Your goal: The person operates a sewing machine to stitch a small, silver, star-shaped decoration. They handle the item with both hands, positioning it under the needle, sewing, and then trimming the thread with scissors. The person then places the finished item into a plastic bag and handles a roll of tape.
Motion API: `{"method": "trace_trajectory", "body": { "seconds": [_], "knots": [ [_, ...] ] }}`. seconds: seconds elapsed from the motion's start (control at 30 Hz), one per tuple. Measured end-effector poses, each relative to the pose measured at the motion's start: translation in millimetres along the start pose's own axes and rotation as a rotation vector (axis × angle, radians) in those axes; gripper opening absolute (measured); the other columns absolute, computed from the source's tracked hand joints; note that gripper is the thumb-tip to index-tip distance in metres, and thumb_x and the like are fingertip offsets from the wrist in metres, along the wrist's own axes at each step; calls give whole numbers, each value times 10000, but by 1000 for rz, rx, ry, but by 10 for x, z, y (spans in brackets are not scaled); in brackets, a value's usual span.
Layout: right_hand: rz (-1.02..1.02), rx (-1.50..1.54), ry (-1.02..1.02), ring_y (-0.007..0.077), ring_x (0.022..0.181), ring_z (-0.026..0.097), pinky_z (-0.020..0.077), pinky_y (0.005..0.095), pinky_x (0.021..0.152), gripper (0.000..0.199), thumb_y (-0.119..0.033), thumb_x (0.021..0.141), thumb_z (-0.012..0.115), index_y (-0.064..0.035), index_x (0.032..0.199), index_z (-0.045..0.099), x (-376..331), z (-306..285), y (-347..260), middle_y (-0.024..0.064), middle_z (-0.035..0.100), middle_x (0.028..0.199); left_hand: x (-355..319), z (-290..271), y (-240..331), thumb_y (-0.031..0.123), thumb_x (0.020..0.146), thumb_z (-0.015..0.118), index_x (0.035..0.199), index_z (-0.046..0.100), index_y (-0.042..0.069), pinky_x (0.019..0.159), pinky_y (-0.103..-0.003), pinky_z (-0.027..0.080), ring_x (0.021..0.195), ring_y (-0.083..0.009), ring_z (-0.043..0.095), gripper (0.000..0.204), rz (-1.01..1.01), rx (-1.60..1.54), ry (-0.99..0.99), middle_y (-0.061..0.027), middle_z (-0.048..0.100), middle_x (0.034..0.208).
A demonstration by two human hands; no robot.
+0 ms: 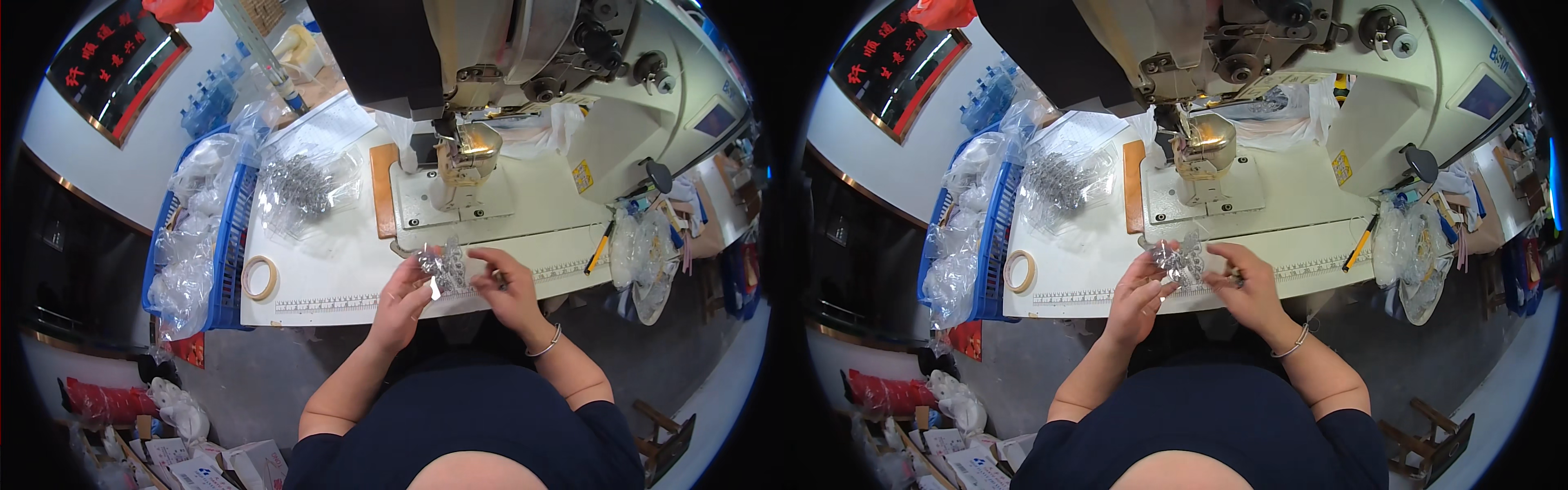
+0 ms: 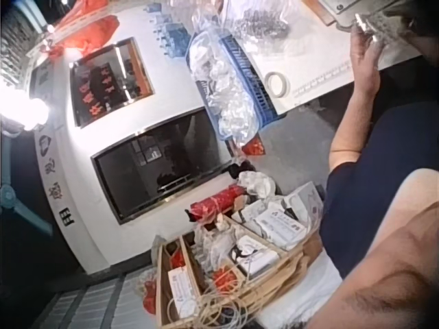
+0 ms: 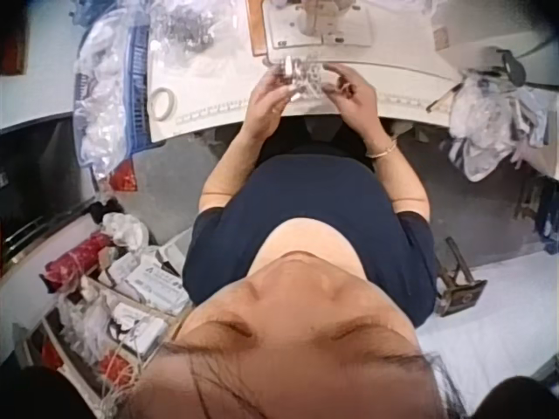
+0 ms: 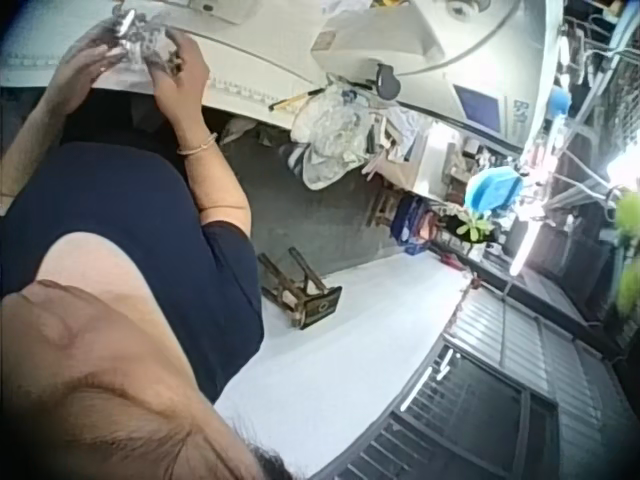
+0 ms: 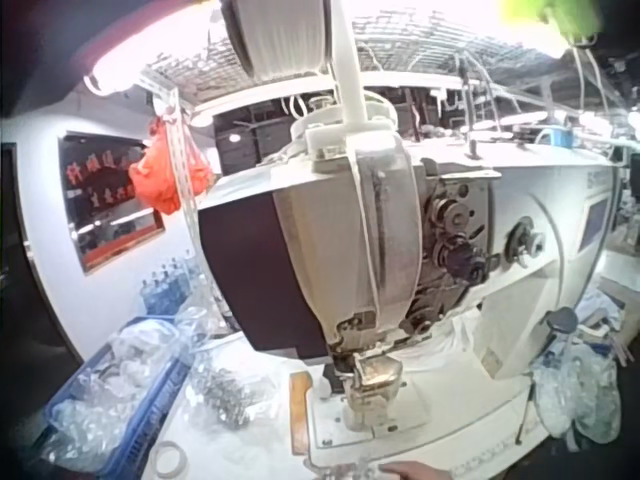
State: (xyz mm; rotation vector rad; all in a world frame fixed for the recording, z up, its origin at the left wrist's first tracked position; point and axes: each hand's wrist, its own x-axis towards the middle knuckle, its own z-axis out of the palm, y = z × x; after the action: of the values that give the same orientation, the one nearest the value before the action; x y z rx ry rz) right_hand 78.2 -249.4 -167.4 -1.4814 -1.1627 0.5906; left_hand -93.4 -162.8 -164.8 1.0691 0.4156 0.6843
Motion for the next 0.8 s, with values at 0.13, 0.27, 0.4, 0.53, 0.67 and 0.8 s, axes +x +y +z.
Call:
{"method": "trace_trajectory", "body": {
  "seconds": [0.13, 0.27, 0.4, 0.53, 0.67, 0.8],
  "knots": [
    [183, 806, -248, 76, 824, 488, 429, 236, 718, 601, -357, 750, 753, -67, 1235, 549, 61, 128, -73, 0, 608, 975, 5, 128, 21, 604, 833, 492, 1429, 181, -37, 1054, -426, 217, 1285, -356, 301, 929, 489, 1025, -151, -253, 178, 1478],
    [466, 1023, -109, 103, 967, 541, 430, 287, 790, 468, -346, 890, 582, -36, 1235, 522, 92, 128, -101, 41, 609, 1099, -24, 240, -23, 464, 833, 599, 1377, 268, -77, 1057, -453, 225, 1253, -410, 306, 836, 634, 1052, -221, -289, 169, 1464],
    [546, 1382, -198, 171, 1014, 583, 485, 331, 827, 386, -306, 946, 475, -23, 1202, 532, 109, 21, 56, 72, 615, 1087, -120, 109, -177, 135, 824, 652, 1235, 418, -56, 1008, -404, 326, 1217, -308, 404, 510, 734, 716, 429, -188, 393, 1335],
    [548, 1316, -337, 195, 978, 609, 500, 353, 838, 415, -314, 947, 479, 4, 1208, 530, 181, -38, 46, 102, 620, 1081, -121, 4, -256, 173, 875, 615, 1346, 326, 3, 1041, -391, 295, 1220, -234, 407, 579, 5, -380, 217, -117, 425, 1315],
    [474, 1015, -440, 179, 1006, 593, 482, 318, 853, 426, -311, 925, 532, -12, 1228, 528, 275, -125, -24, 116, 603, 1137, -103, 69, -333, 90, 936, 476, 1365, 370, 106, 973, -442, 444, 1150, -241, 516, 443, -18, -360, 25, -98, 491, 1286],
    [465, 1184, -358, 123, 926, 584, 431, 231, 670, 477, -379, 923, 511, -23, 1240, 523, 283, -229, -25, 116, 619, 1111, -59, 71, -341, 13, 935, 432, 1376, 374, 121, 966, -437, 459, 1120, -235, 546, 458, -26, -463, 145, -90, 542, 1211]
  ]
}}
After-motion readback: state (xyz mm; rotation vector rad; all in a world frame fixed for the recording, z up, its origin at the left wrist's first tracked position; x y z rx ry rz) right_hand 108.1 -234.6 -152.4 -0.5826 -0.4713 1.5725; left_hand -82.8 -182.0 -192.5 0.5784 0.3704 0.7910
